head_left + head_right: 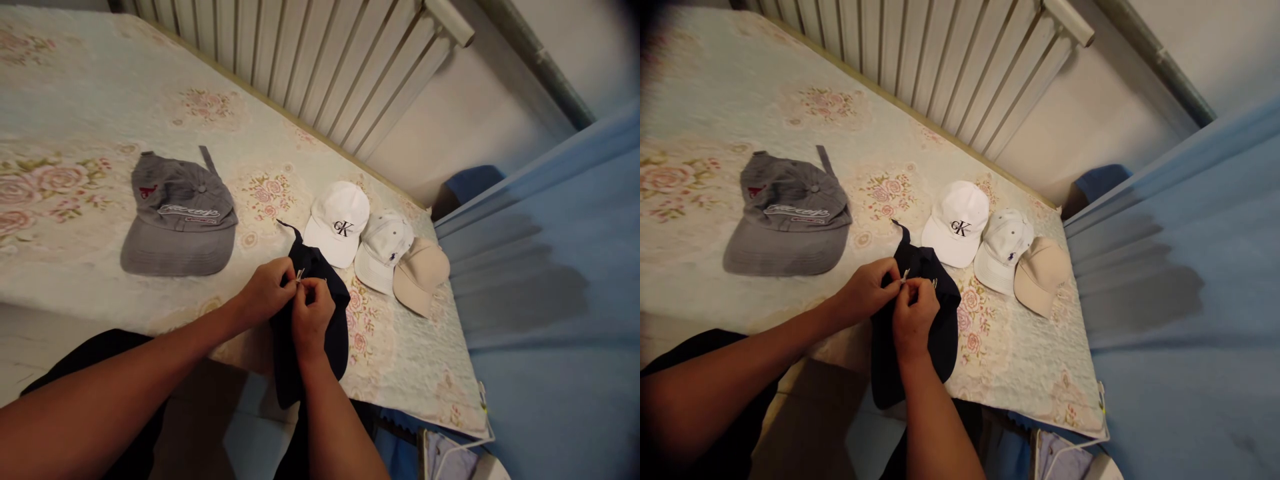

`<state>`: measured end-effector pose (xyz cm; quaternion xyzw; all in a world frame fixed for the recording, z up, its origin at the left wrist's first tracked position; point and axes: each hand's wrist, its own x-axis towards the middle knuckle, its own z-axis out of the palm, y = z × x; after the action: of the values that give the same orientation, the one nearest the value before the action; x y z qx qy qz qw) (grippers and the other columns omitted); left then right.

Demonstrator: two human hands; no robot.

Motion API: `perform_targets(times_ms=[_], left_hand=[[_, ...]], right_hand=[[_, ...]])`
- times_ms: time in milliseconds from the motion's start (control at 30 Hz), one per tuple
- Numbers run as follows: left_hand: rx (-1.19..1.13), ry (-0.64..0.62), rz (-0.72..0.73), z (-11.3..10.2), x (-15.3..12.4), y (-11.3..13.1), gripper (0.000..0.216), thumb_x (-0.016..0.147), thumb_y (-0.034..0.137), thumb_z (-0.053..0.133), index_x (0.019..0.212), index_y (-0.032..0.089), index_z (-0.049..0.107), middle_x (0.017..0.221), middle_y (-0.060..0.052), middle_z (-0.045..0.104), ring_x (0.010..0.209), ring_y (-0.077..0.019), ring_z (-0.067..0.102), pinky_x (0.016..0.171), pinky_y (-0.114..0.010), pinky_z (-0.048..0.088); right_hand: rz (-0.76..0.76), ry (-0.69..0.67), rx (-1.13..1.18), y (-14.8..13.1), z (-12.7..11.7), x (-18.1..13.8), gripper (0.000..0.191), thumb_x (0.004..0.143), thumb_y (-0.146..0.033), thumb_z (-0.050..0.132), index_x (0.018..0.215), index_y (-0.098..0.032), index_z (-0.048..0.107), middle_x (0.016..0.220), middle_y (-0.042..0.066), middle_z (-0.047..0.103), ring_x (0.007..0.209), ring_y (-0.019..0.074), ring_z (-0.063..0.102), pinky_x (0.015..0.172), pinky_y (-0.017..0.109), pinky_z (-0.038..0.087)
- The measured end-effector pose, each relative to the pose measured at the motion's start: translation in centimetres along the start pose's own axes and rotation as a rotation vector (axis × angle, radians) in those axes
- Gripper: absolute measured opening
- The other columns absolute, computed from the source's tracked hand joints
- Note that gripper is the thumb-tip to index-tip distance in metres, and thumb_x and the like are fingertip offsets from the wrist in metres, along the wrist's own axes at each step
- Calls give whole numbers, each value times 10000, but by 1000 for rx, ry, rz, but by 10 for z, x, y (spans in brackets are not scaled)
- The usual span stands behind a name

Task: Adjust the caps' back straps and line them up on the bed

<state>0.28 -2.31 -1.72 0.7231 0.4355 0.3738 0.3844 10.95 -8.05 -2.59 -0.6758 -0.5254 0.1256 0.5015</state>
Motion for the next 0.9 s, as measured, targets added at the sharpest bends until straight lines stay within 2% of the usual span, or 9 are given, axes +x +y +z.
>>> perform_targets(times_ms=[267, 500, 700, 800, 900], left_hand=[[-13, 5, -81, 1, -2, 0, 116, 705, 212, 529, 623, 214, 447, 576, 46, 471, 559, -123, 418, 544, -266, 328], [-70, -6, -140, 0, 0, 0, 64, 686, 217, 546, 669, 214, 484, 608, 47, 498, 576, -128, 437, 560, -273, 347], [-289, -44, -242, 2, 1, -4, 141, 745, 313, 597, 811, 209, 527, 677, 48, 498, 627, -137, 460, 574, -272, 367], [-313, -38, -218, 3, 1, -6, 206, 758, 367, 625, 859, 206, 545, 708, 40, 510, 659, -143, 471, 602, -277, 379], [-262, -21, -190, 2, 1, -5, 217, 738, 335, 646, 892, 204, 567, 771, 24, 557, 708, -152, 495, 647, -287, 392]], right_hand=[[-26, -16, -60, 1, 0, 2, 85, 802, -169, 517, 733, -213, 538, 670, -21, 544, 626, 143, 497, 628, 268, 391], [-45, -37, -69, 2, -1, 3, 103, 802, -155, 507, 722, -216, 530, 700, -5, 570, 664, 152, 517, 651, 275, 396], [-48, -46, -89, 2, -2, 4, 114, 813, -159, 495, 717, -218, 518, 672, -23, 537, 634, 143, 497, 636, 270, 381], [-45, -56, -92, 2, -2, 3, 110, 840, -182, 491, 744, -214, 534, 685, -18, 544, 642, 146, 503, 638, 272, 382], [-49, -65, -93, 3, -2, 2, 97, 832, -161, 491, 766, -206, 547, 711, -5, 560, 667, 152, 520, 650, 274, 388]])
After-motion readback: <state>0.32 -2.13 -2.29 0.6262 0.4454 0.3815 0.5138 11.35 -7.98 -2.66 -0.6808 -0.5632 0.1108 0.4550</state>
